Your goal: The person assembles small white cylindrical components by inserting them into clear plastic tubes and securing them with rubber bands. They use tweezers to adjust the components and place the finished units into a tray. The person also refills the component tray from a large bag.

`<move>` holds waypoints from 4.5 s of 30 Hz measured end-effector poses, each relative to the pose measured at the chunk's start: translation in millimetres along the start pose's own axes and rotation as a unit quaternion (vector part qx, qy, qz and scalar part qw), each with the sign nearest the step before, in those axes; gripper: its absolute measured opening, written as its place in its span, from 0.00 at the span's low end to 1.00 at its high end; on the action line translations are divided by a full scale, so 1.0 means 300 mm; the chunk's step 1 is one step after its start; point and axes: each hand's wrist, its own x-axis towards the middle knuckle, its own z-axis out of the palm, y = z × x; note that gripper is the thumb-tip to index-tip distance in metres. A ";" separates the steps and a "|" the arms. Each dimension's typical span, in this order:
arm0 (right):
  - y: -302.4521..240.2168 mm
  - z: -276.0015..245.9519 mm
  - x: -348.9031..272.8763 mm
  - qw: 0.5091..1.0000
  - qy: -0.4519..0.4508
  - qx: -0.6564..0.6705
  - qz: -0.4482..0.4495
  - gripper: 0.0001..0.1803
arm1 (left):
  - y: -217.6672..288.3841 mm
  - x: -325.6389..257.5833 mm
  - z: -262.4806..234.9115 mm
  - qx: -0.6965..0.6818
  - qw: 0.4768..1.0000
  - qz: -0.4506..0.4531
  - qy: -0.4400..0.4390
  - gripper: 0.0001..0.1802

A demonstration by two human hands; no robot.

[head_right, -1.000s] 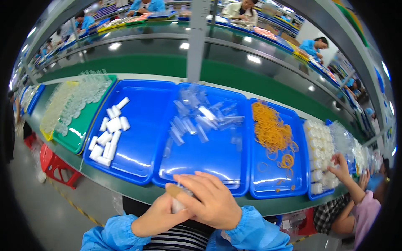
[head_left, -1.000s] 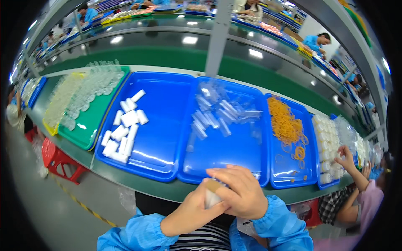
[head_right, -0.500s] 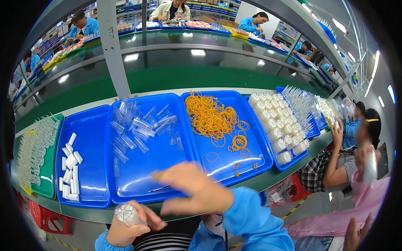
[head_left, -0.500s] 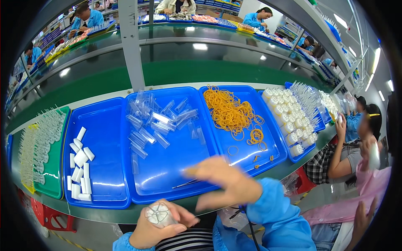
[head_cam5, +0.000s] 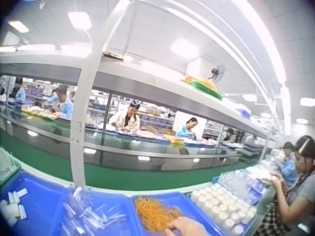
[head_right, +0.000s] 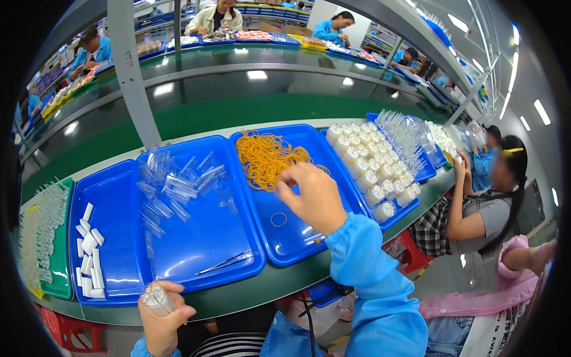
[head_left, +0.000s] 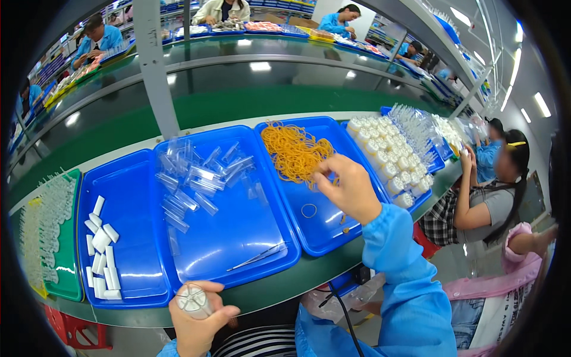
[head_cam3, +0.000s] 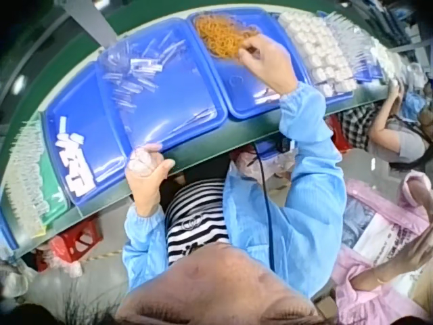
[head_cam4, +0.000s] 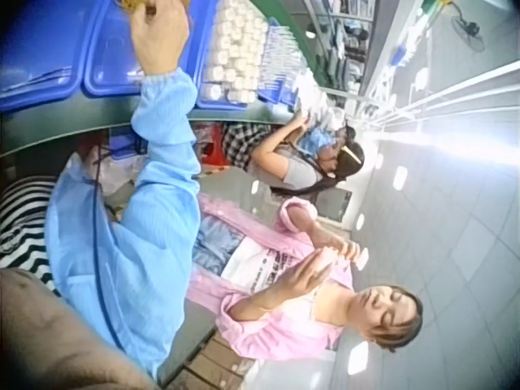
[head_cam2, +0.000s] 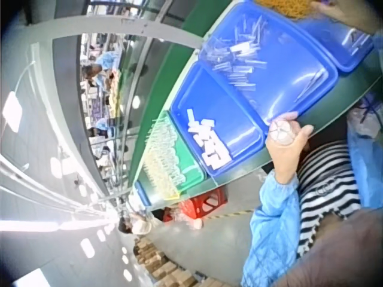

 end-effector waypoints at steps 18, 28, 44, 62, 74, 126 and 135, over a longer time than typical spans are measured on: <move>-0.501 0.172 -0.085 0.722 -0.260 0.638 0.066 0.07 | 0.032 0.129 -0.027 -0.052 0.980 0.169 0.091 0.11; -0.539 0.167 -0.017 0.866 -0.278 0.224 -0.351 0.33 | 0.038 0.091 -0.054 0.135 0.969 0.133 -0.158 0.18; -0.554 0.127 -0.030 0.584 -0.088 0.790 0.165 0.36 | 0.077 0.028 -0.045 0.030 0.936 0.347 0.053 0.24; -0.637 0.091 -0.066 0.894 -0.310 0.164 -0.278 0.50 | 0.059 -0.023 -0.054 0.361 0.897 0.255 0.018 0.57; -0.650 -0.028 -0.104 0.761 -0.360 0.334 -0.423 0.13 | 0.081 -0.002 -0.146 -0.260 0.918 -0.146 -0.262 0.16; -0.478 0.135 -0.190 0.887 -0.247 0.344 -0.184 0.38 | 0.017 -0.050 -0.132 0.228 0.915 0.330 -0.049 0.42; -0.493 0.130 -0.165 0.908 -0.213 0.269 -0.239 0.44 | 0.008 -0.047 -0.119 -0.003 0.971 0.189 -0.148 0.57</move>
